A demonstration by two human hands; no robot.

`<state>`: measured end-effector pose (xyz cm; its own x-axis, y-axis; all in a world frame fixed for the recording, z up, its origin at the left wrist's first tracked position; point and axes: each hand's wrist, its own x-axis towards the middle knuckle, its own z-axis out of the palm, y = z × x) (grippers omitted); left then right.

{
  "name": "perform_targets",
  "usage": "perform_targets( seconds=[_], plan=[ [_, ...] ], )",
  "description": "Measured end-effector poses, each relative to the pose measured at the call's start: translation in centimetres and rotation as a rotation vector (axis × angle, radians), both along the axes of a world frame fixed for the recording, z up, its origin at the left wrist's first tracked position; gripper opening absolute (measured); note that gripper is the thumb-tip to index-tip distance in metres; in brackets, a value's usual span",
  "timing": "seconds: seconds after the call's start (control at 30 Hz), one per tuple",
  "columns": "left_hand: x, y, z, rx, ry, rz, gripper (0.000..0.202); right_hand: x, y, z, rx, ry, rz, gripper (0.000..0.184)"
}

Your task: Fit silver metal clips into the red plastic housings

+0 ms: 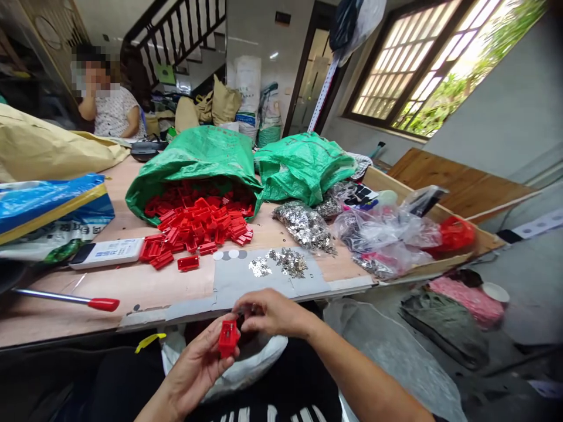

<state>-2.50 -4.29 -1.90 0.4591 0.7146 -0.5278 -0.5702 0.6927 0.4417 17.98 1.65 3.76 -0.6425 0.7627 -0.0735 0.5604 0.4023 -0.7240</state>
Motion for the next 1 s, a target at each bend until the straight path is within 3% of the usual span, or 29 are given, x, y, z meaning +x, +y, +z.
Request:
perform_targets(
  seconds=[0.13,0.2,0.43,0.6,0.87,1.0],
  plan=[
    [0.4,0.1,0.9,-0.01,0.019,0.002,0.046,3.4,4.0,0.1,0.295,-0.407,-0.453,0.022],
    [0.4,0.1,1.2,-0.012,0.038,0.011,0.049,4.5,5.8,-0.1,0.334,-0.553,-0.519,0.023],
    [0.0,0.6,1.5,-0.042,0.08,0.099,0.061,4.4,8.2,-1.2,0.308,-0.621,-0.504,0.022],
    [0.1,0.9,1.5,0.027,0.091,0.16,0.046,4.6,8.4,-1.2,0.32,-0.558,-0.504,0.02],
    [1.6,2.1,2.6,0.415,0.342,0.314,0.038,4.9,7.0,-0.6,0.327,-0.31,-0.522,0.014],
    [2.0,2.4,3.4,0.464,0.368,0.359,0.036,3.7,4.6,0.2,0.265,0.029,-0.467,0.011]
  ],
)
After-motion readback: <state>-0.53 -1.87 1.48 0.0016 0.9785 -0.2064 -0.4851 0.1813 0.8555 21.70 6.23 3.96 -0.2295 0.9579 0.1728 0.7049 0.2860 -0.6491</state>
